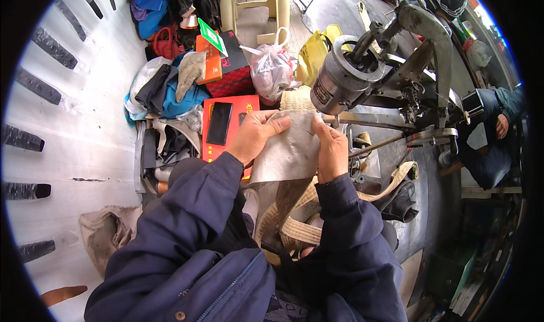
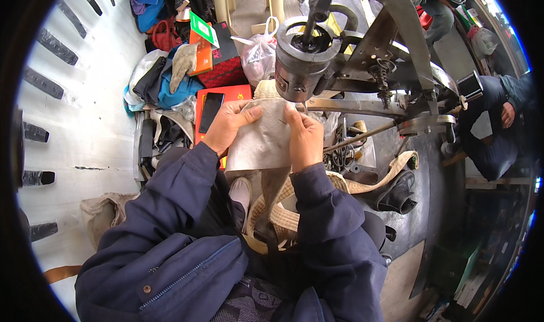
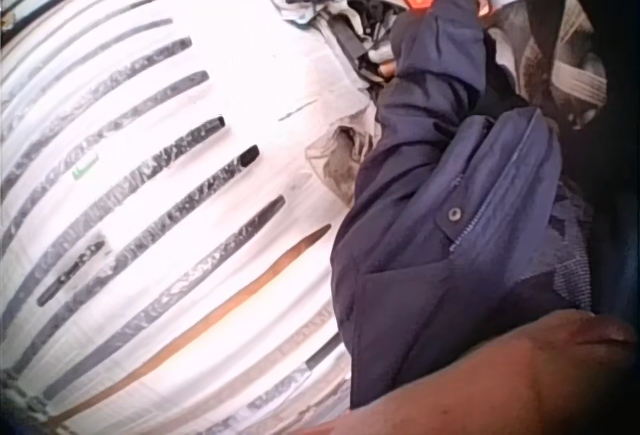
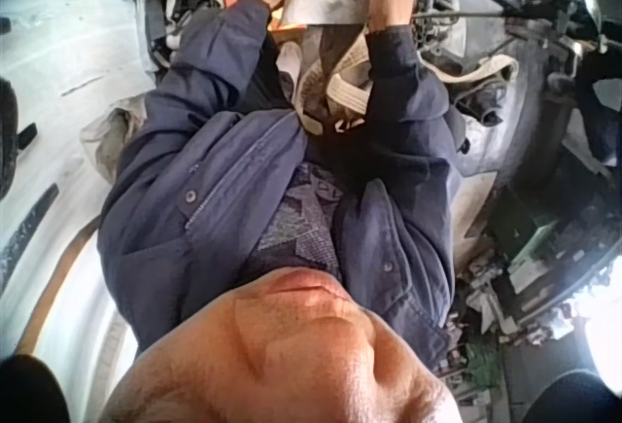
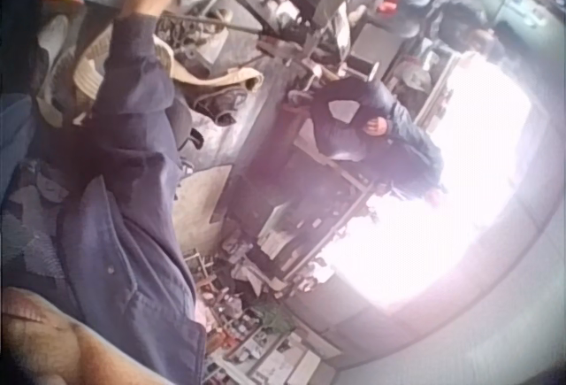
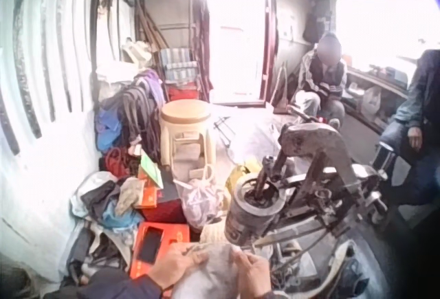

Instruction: The person aligns a beige woven strap with a white fabric piece and sews them together using a sewing machine. They repeatedly adjust the strap and fabric under the needle, feed the material through, and rotate the handwheel to stitch the seam.

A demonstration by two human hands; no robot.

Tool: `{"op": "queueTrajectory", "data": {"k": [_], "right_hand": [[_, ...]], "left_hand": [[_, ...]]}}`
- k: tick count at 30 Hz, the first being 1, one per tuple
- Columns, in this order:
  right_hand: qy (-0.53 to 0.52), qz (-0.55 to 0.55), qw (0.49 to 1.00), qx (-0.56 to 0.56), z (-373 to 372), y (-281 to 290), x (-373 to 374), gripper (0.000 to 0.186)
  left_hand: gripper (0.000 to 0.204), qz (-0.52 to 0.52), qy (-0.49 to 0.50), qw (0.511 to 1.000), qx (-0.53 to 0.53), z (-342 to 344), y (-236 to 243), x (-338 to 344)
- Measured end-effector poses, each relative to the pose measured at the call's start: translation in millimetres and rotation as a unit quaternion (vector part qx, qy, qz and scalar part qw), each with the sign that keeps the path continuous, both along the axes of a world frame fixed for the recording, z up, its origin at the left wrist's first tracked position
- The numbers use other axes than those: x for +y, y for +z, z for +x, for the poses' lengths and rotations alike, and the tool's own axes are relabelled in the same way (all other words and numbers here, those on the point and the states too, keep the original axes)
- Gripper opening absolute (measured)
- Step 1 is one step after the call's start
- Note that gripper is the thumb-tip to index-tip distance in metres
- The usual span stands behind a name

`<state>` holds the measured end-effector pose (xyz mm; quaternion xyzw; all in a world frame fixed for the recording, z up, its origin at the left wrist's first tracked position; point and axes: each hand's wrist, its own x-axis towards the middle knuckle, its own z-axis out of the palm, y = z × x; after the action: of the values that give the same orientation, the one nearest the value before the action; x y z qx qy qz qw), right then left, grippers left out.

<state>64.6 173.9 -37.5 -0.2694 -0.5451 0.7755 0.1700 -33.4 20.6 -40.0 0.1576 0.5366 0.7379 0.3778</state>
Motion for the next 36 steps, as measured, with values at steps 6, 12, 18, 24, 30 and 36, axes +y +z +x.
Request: {"op": "queueTrajectory", "data": {"k": [6, 12, 18, 24, 30, 36], "right_hand": [[0.021, 0.055, 0.998, -0.017, -7.8, -8.4, 4.7, 0.046], [0.020, 0.061, 0.998, -0.016, -6.6, -7.7, 4.2, 0.047], [0.025, 0.059, 0.998, -0.023, -2.9, -1.0, 8.2, 0.047], [0.020, 0.234, 0.971, -0.045, 26.3, 20.8, 56.9, 0.031], [-0.070, 0.617, 0.773, -0.128, 26.9, 42.8, 122.0, 0.041], [0.006, 0.713, 0.701, -0.019, -6.8, 14.2, 167.8, 0.027]], "left_hand": [[0.032, 0.007, 0.002, 0.999, -0.041, 1.4, 5.7, 1.0], [0.030, 0.016, 0.008, 0.999, -0.048, 0.9, 5.3, 3.4], [0.029, 0.006, 0.011, 1.000, -0.024, 2.3, 7.2, 5.5], [0.029, -0.002, 0.003, 1.000, -0.012, 0.4, 6.1, 3.9], [0.029, -0.008, 0.006, 1.000, -0.023, -1.0, 4.0, 3.0], [0.030, -0.011, 0.012, 0.999, -0.029, -1.3, 3.3, 3.3]]}}
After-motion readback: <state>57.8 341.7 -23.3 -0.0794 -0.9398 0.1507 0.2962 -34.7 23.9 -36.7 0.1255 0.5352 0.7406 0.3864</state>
